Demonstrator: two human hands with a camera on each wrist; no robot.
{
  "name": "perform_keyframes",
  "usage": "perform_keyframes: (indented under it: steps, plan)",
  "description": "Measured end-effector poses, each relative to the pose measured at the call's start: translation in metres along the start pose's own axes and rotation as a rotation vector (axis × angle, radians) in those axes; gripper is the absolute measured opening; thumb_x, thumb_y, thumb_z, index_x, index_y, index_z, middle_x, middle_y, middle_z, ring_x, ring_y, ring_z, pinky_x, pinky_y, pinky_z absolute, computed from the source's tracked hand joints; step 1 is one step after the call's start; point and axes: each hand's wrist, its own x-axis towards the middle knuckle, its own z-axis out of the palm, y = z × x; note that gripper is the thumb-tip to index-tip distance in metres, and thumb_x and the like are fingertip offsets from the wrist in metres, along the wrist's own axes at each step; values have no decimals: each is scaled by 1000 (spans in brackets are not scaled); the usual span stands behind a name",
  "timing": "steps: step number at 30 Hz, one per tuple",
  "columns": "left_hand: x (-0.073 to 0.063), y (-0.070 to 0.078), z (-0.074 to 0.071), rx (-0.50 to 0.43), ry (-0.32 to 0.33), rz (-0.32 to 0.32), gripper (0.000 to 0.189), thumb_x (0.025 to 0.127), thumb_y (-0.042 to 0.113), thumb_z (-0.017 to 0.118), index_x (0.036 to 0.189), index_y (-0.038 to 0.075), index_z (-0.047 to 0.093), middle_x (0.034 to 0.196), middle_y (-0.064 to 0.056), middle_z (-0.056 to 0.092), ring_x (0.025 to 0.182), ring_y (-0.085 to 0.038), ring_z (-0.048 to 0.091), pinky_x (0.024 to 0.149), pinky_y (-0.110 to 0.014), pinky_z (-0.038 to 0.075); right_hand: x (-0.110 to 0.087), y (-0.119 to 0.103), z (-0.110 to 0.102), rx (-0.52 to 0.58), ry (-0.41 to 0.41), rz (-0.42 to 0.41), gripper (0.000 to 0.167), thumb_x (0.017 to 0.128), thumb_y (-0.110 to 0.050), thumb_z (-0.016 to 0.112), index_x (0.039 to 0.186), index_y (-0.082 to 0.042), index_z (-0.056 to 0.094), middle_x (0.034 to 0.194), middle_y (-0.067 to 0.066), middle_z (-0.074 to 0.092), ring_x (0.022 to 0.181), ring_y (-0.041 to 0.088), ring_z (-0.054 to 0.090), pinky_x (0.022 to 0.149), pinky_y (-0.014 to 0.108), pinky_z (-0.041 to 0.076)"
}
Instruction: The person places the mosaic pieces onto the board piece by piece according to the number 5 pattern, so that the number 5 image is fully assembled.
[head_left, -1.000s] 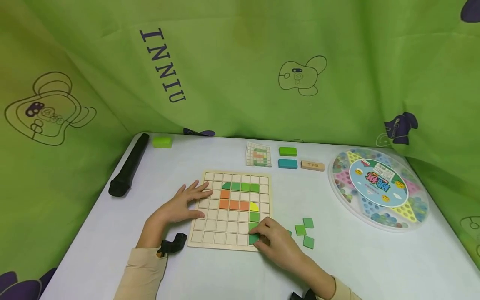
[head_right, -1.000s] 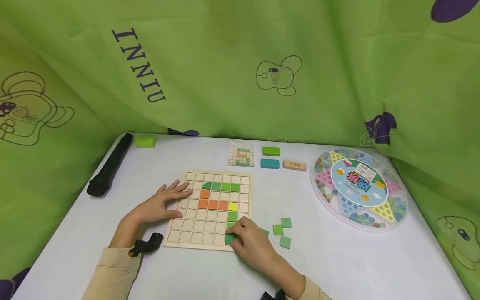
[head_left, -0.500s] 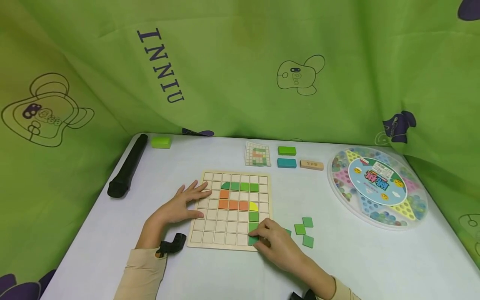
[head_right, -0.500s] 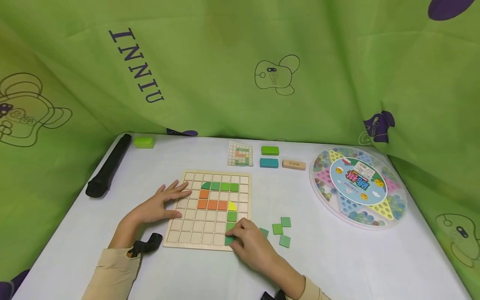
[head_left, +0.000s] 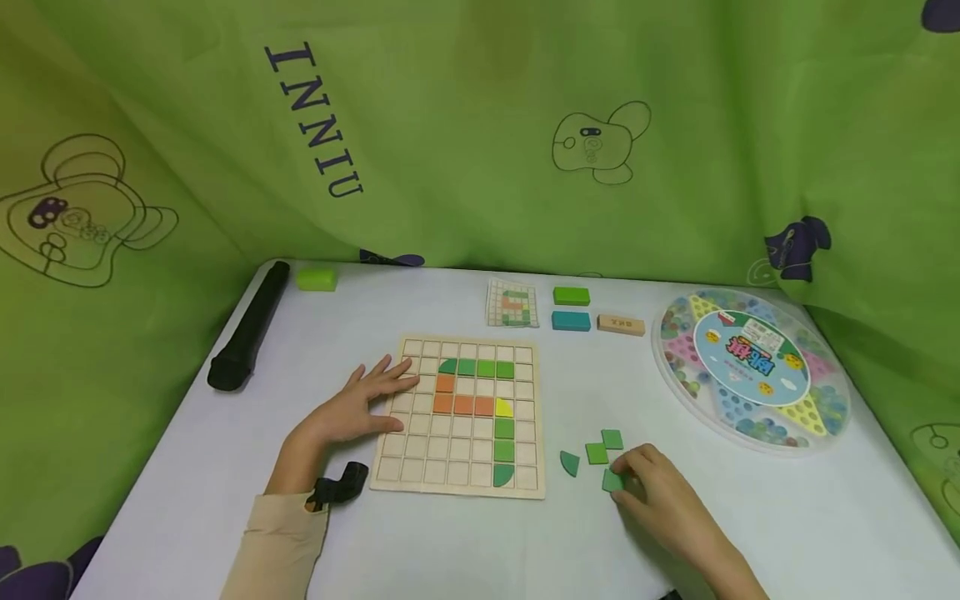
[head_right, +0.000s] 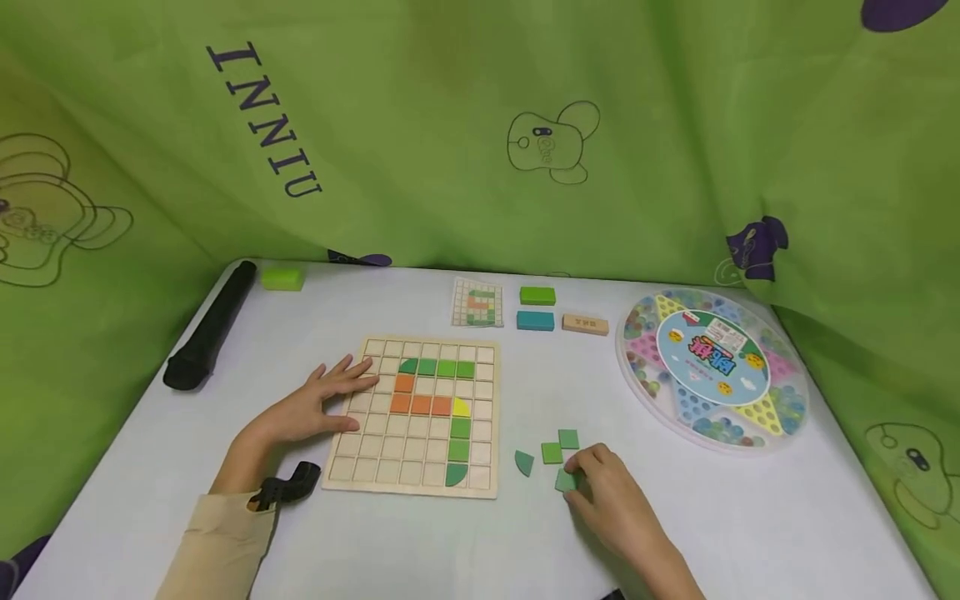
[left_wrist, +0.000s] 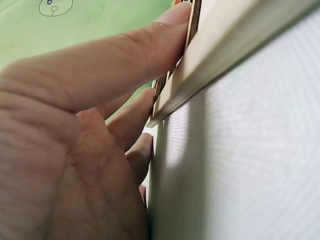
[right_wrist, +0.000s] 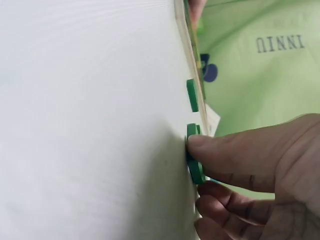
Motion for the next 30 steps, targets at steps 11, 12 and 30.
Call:
perform_keyframes:
  steps: [11,12,30]
  plan:
    - [0,2,2,-15,-2,-2,71,80,31,74,142,12,45,157,-11,24,146,-39,3,114,-60,-8,0,-18,-7,9,-14,-214,22,77,-18,77,96,-19,66,99,-10,61,90,8,61,76,29,54]
    - [0,2,2,-14,0,-4,71,79,31,74,142,13,46,157,-10,24,146,-39,3,114,-60,-8,-2,-12,-8,41,-37,-225,24,76,-18,77,97,-19,66,99,-11,61,90,7,60,77,28,54]
    - [-3,1,1,-11,12,0,71,80,32,74,142,13,45,157,-10,24,146,-38,3,114,-59,-8,28,-59,26,192,-53,-455,23,80,-20,74,102,-19,67,99,-14,59,88,2,56,78,23,52]
